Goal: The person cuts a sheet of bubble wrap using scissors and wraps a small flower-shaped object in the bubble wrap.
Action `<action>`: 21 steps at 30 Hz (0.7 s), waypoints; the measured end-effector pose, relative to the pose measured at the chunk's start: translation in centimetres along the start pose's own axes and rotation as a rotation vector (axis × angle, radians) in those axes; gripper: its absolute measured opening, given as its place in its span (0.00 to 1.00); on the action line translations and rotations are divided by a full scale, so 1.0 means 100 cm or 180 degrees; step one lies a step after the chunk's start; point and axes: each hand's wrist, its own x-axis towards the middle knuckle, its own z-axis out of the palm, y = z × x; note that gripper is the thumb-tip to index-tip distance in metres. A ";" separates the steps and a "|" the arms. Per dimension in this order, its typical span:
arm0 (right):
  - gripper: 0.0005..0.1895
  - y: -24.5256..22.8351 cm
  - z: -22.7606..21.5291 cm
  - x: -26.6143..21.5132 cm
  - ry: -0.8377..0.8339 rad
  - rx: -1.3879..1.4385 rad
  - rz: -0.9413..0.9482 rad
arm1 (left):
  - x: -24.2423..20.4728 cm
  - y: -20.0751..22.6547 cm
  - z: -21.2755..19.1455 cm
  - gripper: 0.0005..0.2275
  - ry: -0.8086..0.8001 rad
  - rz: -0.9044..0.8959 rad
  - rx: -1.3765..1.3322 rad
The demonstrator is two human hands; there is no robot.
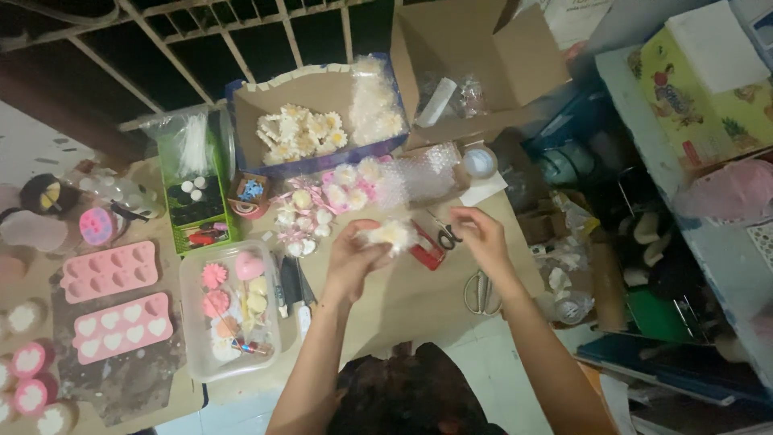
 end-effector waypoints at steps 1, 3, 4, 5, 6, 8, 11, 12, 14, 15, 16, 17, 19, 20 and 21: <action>0.15 0.086 -0.004 0.007 -0.0006 -0.0001 0.0011 | 0.008 -0.010 -0.006 0.19 0.0006 -0.0010 -0.0004; 0.11 0.238 0.003 0.025 0.0063 -0.0277 0.1148 | 0.024 -0.027 -0.018 0.20 0.0307 0.0035 -0.0465; 0.11 0.252 0.007 0.023 0.0060 -0.0268 0.1153 | 0.033 -0.038 -0.022 0.20 0.0313 0.0030 -0.0457; 0.14 0.266 0.012 0.021 -0.0408 -0.0253 0.1636 | 0.043 -0.050 -0.026 0.21 0.0414 -0.0094 -0.0510; 0.16 0.280 0.015 0.020 -0.0885 -0.0235 0.2111 | 0.052 -0.061 -0.030 0.21 0.0515 -0.0218 -0.0562; 0.18 0.250 0.028 0.017 -0.0952 0.0049 0.2245 | 0.075 -0.094 -0.031 0.21 0.0454 -0.0297 -0.0647; 0.21 0.219 0.037 0.022 -0.0974 0.0137 0.2436 | 0.108 -0.133 -0.025 0.22 0.0279 -0.0418 -0.0844; 0.21 0.213 0.039 0.018 -0.0942 -0.0055 0.2526 | 0.113 -0.149 -0.021 0.22 0.0187 -0.0486 -0.0961; 0.19 0.218 0.036 0.024 -0.0984 -0.0208 0.2382 | 0.133 -0.167 -0.017 0.22 0.0125 -0.0565 -0.1039; 0.17 0.220 0.035 0.028 -0.1029 -0.0365 0.2222 | 0.145 -0.174 -0.015 0.23 0.0065 -0.0627 -0.1119; 0.17 0.223 0.034 0.025 -0.1037 -0.0353 0.2247 | 0.149 -0.181 -0.016 0.23 0.0080 -0.0651 -0.1114; 0.14 0.226 0.033 0.022 -0.1010 -0.0051 0.2405 | 0.152 -0.188 -0.017 0.24 0.0195 -0.0725 -0.1121; 0.12 0.237 0.027 0.014 -0.0971 0.0243 0.2577 | 0.157 -0.200 -0.020 0.24 0.0306 -0.0814 -0.1134; 0.11 0.246 0.021 0.010 -0.0924 0.0857 0.2406 | 0.159 -0.204 -0.022 0.25 0.0374 -0.0765 -0.1161; 0.10 0.254 0.016 0.006 -0.0868 0.1464 0.2217 | 0.162 -0.208 -0.023 0.25 0.0442 -0.0717 -0.1187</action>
